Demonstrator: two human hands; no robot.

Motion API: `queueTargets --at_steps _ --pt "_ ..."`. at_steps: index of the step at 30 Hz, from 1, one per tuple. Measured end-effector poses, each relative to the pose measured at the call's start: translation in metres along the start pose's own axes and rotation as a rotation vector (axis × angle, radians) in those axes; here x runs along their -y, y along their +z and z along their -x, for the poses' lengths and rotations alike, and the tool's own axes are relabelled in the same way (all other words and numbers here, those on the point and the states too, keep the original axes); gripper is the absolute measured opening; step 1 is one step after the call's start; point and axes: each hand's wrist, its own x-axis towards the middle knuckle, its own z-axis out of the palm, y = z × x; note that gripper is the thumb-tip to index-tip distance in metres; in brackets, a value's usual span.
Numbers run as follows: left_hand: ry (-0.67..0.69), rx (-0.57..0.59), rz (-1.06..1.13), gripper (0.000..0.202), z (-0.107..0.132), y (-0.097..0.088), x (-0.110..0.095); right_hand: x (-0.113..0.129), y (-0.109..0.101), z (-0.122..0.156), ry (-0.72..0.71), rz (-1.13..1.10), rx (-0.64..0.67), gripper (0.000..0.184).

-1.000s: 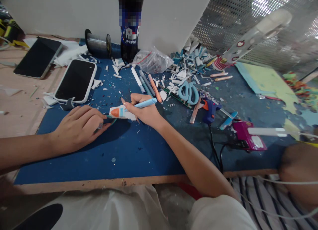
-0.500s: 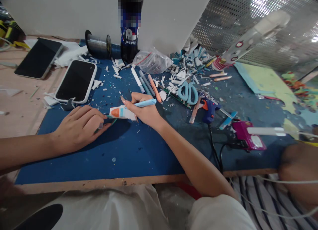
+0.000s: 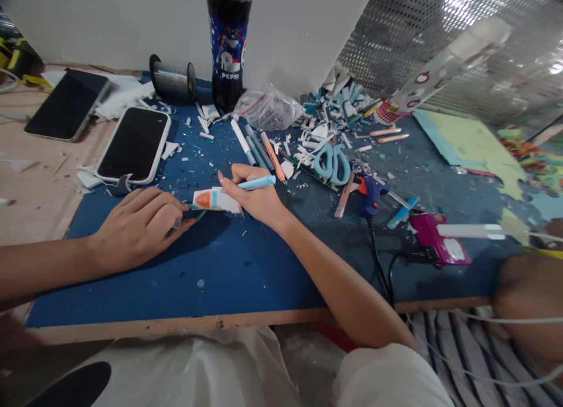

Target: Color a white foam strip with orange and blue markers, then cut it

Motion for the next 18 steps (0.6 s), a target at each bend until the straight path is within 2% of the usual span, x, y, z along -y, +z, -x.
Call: queueTargets --at_steps 9,18 --pt "0.006 -0.01 -0.007 0.022 -0.0005 0.0005 -0.0006 -0.0001 -0.0002 0.0007 -0.002 0.095 -0.002 0.043" --pt "0.002 -0.008 -0.008 0.02 -0.0011 -0.0004 -0.0003 -0.0019 -0.0026 0.0004 0.042 0.019 0.054 0.041"
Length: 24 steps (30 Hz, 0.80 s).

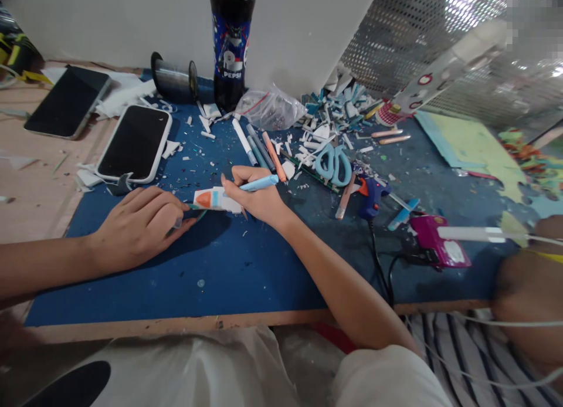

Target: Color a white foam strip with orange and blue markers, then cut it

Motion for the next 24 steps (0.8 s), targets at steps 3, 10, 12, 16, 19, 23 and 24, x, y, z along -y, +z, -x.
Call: queueTargets --at_steps 3,10,12,16,19,23,24 --pt "-0.003 0.0 0.004 0.02 -0.0002 0.0001 -0.0002 0.0009 -0.0005 0.0001 0.0 -0.024 0.023 0.041" --pt "0.006 -0.008 0.001 0.021 -0.0009 0.0001 -0.0008 0.0031 -0.0017 0.0013 0.002 -0.051 0.061 0.042" --pt "0.007 -0.006 0.002 0.021 -0.0004 0.0 -0.0007 0.0039 -0.0022 0.0013 -0.006 -0.065 0.073 0.042" --pt "0.002 0.008 0.001 0.019 0.0008 0.0002 0.0001 0.0042 -0.0027 0.0014 -0.007 -0.107 0.098 0.044" --pt "0.001 0.003 -0.003 0.02 0.0007 0.0 0.0007 0.0039 -0.003 0.0018 -0.006 -0.124 0.119 0.043" --pt "0.005 0.004 -0.008 0.02 0.0 -0.0001 0.0003 0.0029 -0.0038 0.0021 -0.01 -0.14 0.148 0.043" --pt "0.005 0.005 -0.008 0.02 0.0 -0.0001 0.0001 0.0024 -0.004 0.002 -0.012 -0.14 0.155 0.043"
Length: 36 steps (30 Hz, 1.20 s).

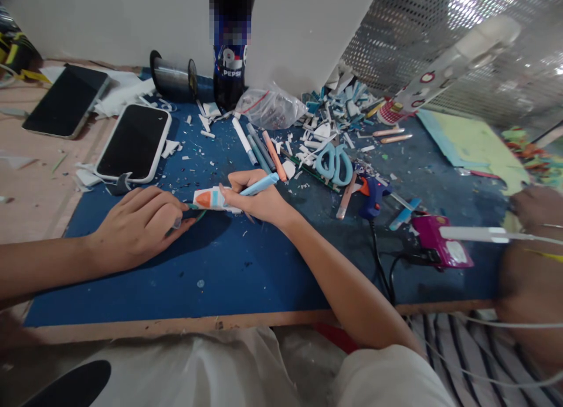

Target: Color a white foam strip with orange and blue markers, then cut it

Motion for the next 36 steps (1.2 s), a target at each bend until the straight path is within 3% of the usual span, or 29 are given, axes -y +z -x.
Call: queueTargets --at_steps 19,26,32,36 --pt "-0.004 -0.003 0.016 0.022 -0.0007 0.0007 -0.0005 -0.002 0.0 -0.0001 -0.033 -0.004 0.02 0.042" --pt "-0.002 -0.006 0.021 0.022 0.0002 -0.0006 0.0008 -0.0033 0.0022 -0.0005 -0.008 0.113 -0.12 0.04" --pt "-0.005 0.015 0.013 0.023 0.0013 0.0014 0.0 -0.0013 -0.0001 0.0 -0.023 0.0 0.003 0.044" --pt "-0.007 0.005 0.016 0.023 0.0 0.0015 -0.0004 -0.0036 0.0011 -0.0008 0.013 0.064 -0.104 0.04"
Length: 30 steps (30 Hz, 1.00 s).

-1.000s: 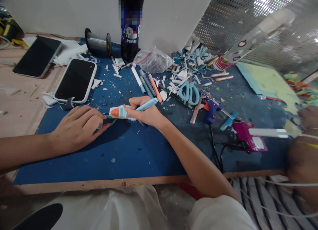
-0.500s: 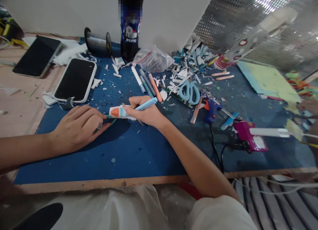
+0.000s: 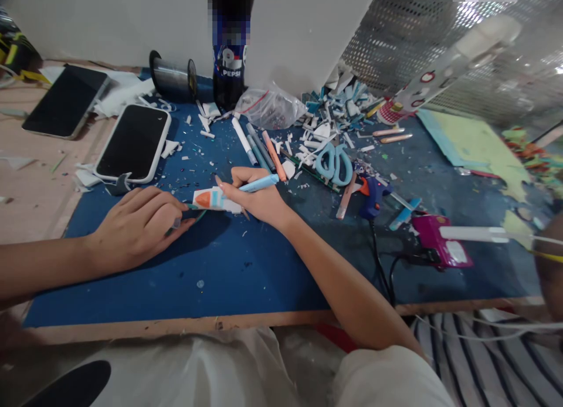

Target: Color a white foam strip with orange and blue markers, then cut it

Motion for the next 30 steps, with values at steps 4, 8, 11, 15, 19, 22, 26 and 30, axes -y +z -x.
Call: queueTargets --at_steps 4,8,11,15,19,22,26,30 --pt "0.01 -0.013 0.005 0.023 -0.0016 -0.001 0.0003 -0.0024 0.0017 -0.0004 0.012 0.004 -0.065 0.038" --pt "0.004 -0.014 -0.007 0.023 -0.0003 -0.0012 0.0004 -0.0004 0.0017 -0.0002 -0.002 -0.021 0.016 0.04" --pt "0.001 -0.013 -0.008 0.022 0.0006 -0.0013 0.0003 0.0013 0.0024 -0.0004 0.021 -0.035 -0.036 0.04" --pt "0.006 -0.024 -0.016 0.022 -0.0004 -0.0022 0.0 -0.0001 0.0036 -0.0001 0.045 -0.043 -0.081 0.041" --pt "0.009 -0.017 -0.008 0.022 -0.0008 -0.0028 -0.0003 -0.0015 0.0034 0.0004 0.073 -0.034 -0.022 0.041" --pt "0.008 -0.016 -0.005 0.022 -0.0003 -0.0025 -0.0004 0.0 0.0031 0.0 0.052 -0.019 -0.068 0.041" --pt "0.002 -0.015 0.0 0.022 0.0007 -0.0016 -0.0002 0.0013 0.0032 0.0 0.047 -0.009 -0.056 0.042" --pt "-0.003 -0.013 0.002 0.021 0.0019 -0.0011 0.0003 0.0015 0.0042 0.0002 0.063 -0.055 -0.063 0.042"
